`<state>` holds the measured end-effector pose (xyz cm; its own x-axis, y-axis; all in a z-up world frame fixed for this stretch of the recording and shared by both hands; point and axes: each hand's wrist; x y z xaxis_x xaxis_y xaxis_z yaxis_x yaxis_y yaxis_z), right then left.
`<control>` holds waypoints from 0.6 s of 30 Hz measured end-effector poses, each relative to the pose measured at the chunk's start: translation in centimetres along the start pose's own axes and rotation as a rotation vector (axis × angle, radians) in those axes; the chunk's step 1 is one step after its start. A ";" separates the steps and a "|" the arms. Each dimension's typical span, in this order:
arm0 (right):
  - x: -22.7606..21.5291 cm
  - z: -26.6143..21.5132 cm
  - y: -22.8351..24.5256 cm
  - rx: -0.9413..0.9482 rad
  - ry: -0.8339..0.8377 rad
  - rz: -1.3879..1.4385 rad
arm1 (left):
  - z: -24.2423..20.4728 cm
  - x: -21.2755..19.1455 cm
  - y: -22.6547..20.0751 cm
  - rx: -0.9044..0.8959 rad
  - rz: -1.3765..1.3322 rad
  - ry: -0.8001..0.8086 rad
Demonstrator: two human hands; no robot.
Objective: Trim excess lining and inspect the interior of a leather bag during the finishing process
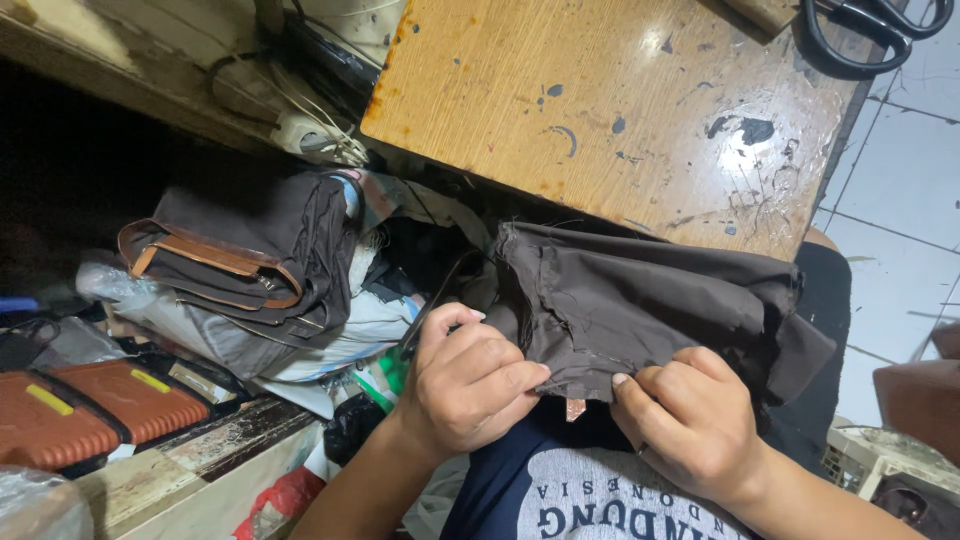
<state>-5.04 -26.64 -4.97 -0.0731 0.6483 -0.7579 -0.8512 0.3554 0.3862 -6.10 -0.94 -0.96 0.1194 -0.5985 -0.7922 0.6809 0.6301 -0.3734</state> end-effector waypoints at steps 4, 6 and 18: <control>0.0 0.2 0.0 0.063 -0.013 0.046 | 0.8 -0.4 -0.2 -0.031 -0.056 0.037; -0.3 0.5 0.0 0.097 -0.006 0.066 | 0.7 -0.3 -0.1 -0.037 -0.062 0.062; -2.3 1.6 -1.5 0.401 0.192 0.488 | 3.2 -1.0 0.6 -0.109 -0.343 0.223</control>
<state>-2.77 -27.53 -2.96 -0.5251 0.6798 -0.5120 -0.4400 0.2981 0.8471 -3.48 -1.58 1.21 -0.2683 -0.6682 -0.6939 0.5720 0.4691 -0.6729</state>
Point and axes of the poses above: each hand's wrist, its own z-axis towards the middle knuckle, its own x-axis out of the palm, y = z × x, and after that the axes turned 8 degrees about y, right-handed
